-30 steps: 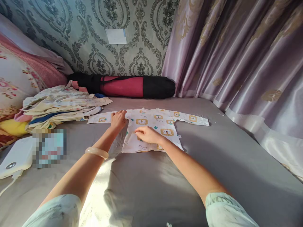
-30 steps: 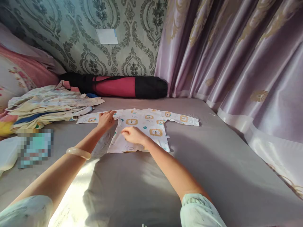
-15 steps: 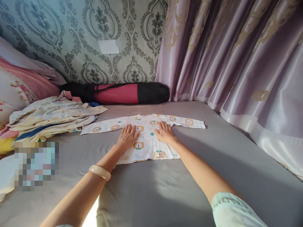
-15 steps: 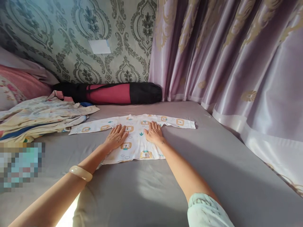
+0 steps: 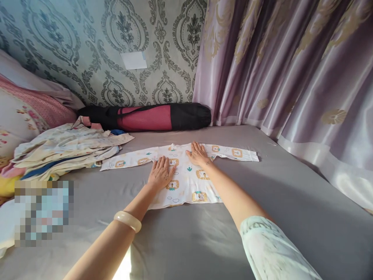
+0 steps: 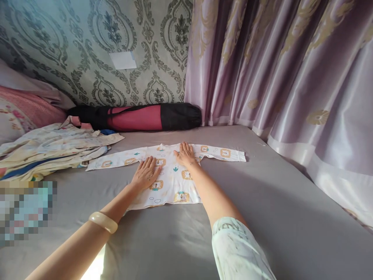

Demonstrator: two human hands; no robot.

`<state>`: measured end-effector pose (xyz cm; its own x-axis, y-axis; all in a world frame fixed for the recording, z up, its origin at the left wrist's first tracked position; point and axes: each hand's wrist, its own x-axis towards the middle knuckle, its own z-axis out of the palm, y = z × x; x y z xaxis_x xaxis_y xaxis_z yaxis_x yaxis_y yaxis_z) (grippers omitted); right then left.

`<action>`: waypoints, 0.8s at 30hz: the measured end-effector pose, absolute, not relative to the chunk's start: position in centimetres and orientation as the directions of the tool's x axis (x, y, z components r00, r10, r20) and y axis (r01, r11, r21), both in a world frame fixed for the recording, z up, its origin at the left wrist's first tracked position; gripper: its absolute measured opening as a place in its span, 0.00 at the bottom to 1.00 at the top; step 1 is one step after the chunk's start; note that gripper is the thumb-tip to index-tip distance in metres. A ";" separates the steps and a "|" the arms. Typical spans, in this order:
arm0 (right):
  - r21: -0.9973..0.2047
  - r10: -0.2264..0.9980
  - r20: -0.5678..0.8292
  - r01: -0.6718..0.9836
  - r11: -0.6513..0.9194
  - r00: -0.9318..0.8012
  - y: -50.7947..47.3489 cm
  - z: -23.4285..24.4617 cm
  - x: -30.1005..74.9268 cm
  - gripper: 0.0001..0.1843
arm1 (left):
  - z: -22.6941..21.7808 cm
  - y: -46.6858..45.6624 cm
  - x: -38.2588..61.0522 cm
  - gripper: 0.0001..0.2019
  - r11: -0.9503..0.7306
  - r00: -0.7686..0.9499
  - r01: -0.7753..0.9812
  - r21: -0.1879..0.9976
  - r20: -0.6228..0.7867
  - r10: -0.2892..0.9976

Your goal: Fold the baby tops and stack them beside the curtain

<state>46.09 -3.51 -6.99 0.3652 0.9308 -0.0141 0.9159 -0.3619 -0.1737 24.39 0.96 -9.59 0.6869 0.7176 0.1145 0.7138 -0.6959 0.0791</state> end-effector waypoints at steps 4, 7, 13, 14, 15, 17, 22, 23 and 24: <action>-0.211 0.925 -0.014 0.903 -0.374 0.380 -3.3 -7.7 46.8 0.38 | -9.3 0.9 24.4 0.35 -0.678 0.674 0.731 0.068 0.079 0.735; -0.222 0.927 -0.007 0.903 -0.368 0.376 -3.3 -7.9 46.9 0.38 | -8.8 0.6 24.5 0.35 -0.676 0.674 0.734 0.064 0.056 0.737; -0.305 0.936 -0.042 0.888 -0.344 0.349 -4.2 -6.8 46.8 0.37 | -8.0 0.7 24.4 0.35 -0.682 0.684 0.727 0.082 0.008 0.730; -0.313 0.938 -0.040 0.887 -0.338 0.343 -4.8 -6.5 46.8 0.36 | -7.9 0.7 24.3 0.35 -0.681 0.683 0.727 0.085 0.019 0.731; -0.314 0.940 -0.033 0.889 -0.333 0.340 -5.6 -6.3 46.7 0.36 | -7.7 0.7 24.1 0.34 -0.680 0.680 0.728 0.087 0.035 0.733; -0.291 0.939 -0.015 0.897 -0.334 0.345 -7.5 -5.9 46.6 0.37 | -7.5 0.2 23.5 0.33 -0.689 0.686 0.720 0.084 0.067 0.725; -0.186 0.928 -0.013 0.911 -0.368 0.373 -11.9 -6.4 46.3 0.39 | -7.8 -2.3 21.3 0.34 -0.766 0.768 0.635 0.104 0.018 0.640; -0.172 0.927 -0.015 0.913 -0.370 0.374 -12.4 -6.6 46.3 0.39 | -8.0 -2.7 21.0 0.34 -0.765 0.769 0.635 0.112 0.007 0.639; -0.162 0.927 -0.018 0.914 -0.373 0.375 -12.7 -6.9 46.3 0.39 | -8.3 -3.0 20.8 0.34 -0.761 0.766 0.638 0.118 0.003 0.642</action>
